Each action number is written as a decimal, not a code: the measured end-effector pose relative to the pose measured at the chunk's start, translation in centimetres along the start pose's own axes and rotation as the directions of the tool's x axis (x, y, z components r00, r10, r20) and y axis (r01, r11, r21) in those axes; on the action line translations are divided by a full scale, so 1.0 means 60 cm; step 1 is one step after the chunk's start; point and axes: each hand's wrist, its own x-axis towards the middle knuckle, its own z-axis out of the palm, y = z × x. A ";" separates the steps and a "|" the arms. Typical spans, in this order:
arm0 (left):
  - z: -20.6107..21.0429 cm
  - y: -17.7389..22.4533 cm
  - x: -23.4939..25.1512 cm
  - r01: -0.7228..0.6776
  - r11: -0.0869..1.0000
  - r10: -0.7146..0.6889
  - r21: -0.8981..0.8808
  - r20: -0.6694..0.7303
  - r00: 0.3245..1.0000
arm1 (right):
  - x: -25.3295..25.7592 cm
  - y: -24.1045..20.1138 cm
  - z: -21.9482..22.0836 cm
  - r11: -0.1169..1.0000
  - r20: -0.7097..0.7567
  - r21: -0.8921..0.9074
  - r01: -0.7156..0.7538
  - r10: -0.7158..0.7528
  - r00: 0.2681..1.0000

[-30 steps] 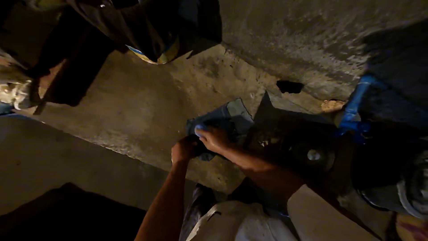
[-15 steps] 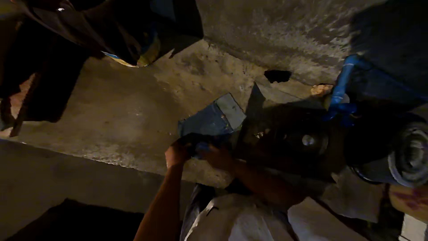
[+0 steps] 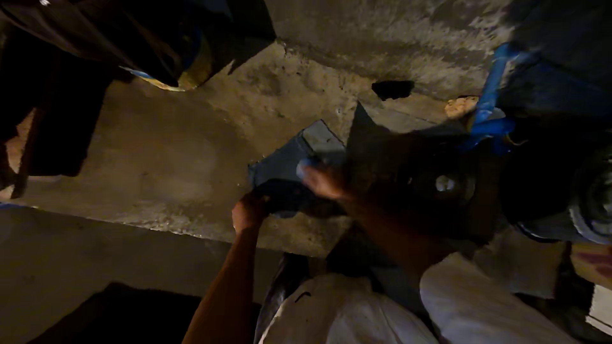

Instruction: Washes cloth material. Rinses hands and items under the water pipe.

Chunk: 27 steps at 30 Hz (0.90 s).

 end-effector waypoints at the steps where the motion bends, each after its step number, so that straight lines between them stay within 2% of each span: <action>1: 0.005 -0.005 -0.005 -0.014 1.000 0.014 0.010 -0.030 0.999 | 0.028 0.041 -0.030 0.998 -0.125 -0.045 -0.053 0.047 0.991; 2: 0.006 -0.001 -0.010 -0.020 1.000 0.020 0.003 -0.069 0.997 | 0.054 0.064 -0.072 0.989 -0.194 -0.045 -0.143 0.132 0.972; 4: 0.006 0.018 -0.016 -0.014 0.995 0.001 -0.102 -0.126 0.992 | 0.084 0.066 -0.158 0.941 -0.216 0.029 -0.338 0.337 0.917; 5: 0.007 0.025 -0.014 -0.002 0.984 -0.021 -0.176 -0.129 0.991 | 0.084 0.064 -0.183 0.921 -0.236 0.106 -0.375 0.389 0.890; 8: 0.003 0.054 -0.002 0.013 0.952 -0.032 -0.307 -0.054 0.998 | 0.052 0.090 -0.180 0.834 -0.299 0.492 -0.251 0.432 0.851; 10: -0.028 0.097 -0.016 -0.100 0.936 0.097 -0.337 -0.026 0.995 | 0.018 0.099 -0.168 0.727 -0.247 0.649 -0.223 0.479 0.843; 12: -0.078 0.144 -0.055 -0.318 0.885 0.314 -0.340 -0.070 0.947 | -0.017 0.104 -0.160 0.664 -0.169 0.695 -0.274 0.522 0.836; 14: -0.129 0.179 -0.108 -0.584 0.749 0.577 -0.314 -0.123 0.807 | -0.041 0.117 -0.152 0.628 -0.181 0.732 -0.264 0.552 0.814; 16: -0.164 0.191 -0.150 -0.800 0.545 0.797 -0.252 -0.142 0.587 | -0.060 0.131 -0.140 0.596 -0.236 0.780 -0.191 0.562 0.793; 18: -0.176 0.180 -0.168 -0.931 0.339 0.929 -0.139 -0.109 0.354 | -0.077 0.145 -0.132 0.585 -0.274 0.796 -0.152 0.573 0.772; 19: -0.173 0.168 -0.168 -0.961 0.269 0.957 -0.059 -0.092 0.274 | -0.085 0.151 -0.130 0.586 -0.290 0.795 -0.156 0.593 0.751; 20: -0.164 0.150 -0.163 -0.972 0.235 0.970 0.028 -0.071 0.232 | -0.092 0.156 -0.128 0.597 -0.332 0.792 -0.132 0.602 0.726; 21: -0.150 0.127 -0.154 -0.965 0.238 0.971 0.111 -0.043 0.235 | -0.098 0.160 -0.127 0.613 -0.390 0.785 -0.089 0.601 0.698; 22: -0.134 0.099 -0.142 -0.946 0.267 0.963 0.184 -0.012 0.270 | -0.102 0.160 -0.128 0.629 -0.442 0.775 -0.056 0.603 0.664; 23: -0.119 0.069 -0.130 -0.913 0.335 0.935 0.231 0.034 0.352 | -0.106 0.152 -0.134 0.632 -0.466 0.774 -0.046 0.616 0.635; 25: -0.098 0.022 -0.110 -0.773 0.581 0.753 0.255 0.191 0.629 | -0.105 0.122 -0.139 0.687 -0.536 0.726 -0.022 0.585 0.609; 26: -0.088 0.005 -0.096 -0.677 0.695 0.633 0.243 0.240 0.736 | -0.103 0.100 -0.133 0.743 -0.583 0.669 0.013 0.514 0.629; 27: -0.075 -0.013 -0.081 -0.587 0.781 0.543 0.213 0.233 0.807 | -0.100 0.069 -0.119 0.791 -0.609 0.608 0.070 0.408 0.680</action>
